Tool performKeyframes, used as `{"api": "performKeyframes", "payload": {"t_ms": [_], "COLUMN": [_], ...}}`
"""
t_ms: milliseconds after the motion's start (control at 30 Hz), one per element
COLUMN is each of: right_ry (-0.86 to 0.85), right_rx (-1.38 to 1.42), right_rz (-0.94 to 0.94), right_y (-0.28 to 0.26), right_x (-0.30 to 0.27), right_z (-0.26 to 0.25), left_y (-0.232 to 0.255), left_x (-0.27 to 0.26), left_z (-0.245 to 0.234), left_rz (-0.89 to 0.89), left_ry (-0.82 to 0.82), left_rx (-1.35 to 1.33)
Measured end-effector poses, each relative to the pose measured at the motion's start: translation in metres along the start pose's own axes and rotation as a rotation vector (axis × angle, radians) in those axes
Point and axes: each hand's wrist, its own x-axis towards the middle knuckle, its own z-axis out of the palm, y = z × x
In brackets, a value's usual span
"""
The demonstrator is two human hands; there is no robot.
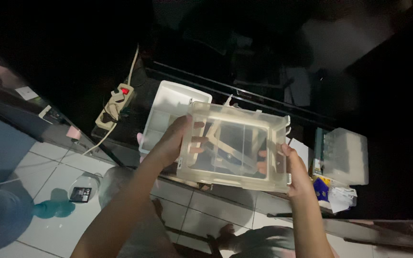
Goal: The person assembles a small white plastic storage unit by hand. They connect a clear plastic drawer to a white frame, then stack additional drawer and frame components together, and finally place a white compartmentalized tray on top.
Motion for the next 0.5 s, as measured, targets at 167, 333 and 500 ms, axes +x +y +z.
{"api": "performKeyframes", "payload": {"t_ms": [167,333,500], "right_ry": [0.079,0.106,0.120], "right_rx": [0.002,-0.039,-0.016], "right_rz": [0.009,-0.030,-0.002], "right_y": [0.003,0.000,-0.008], "right_x": [0.008,0.010,0.012], "right_z": [-0.003,0.004,0.002], "left_y": [0.005,0.009,0.016], "left_x": [0.003,-0.003,-0.008], "left_z": [0.001,0.011,0.008], "left_rz": [-0.034,-0.096,-0.197], "left_ry": [0.016,0.058,0.052], "left_rx": [0.114,0.088,0.046]}}
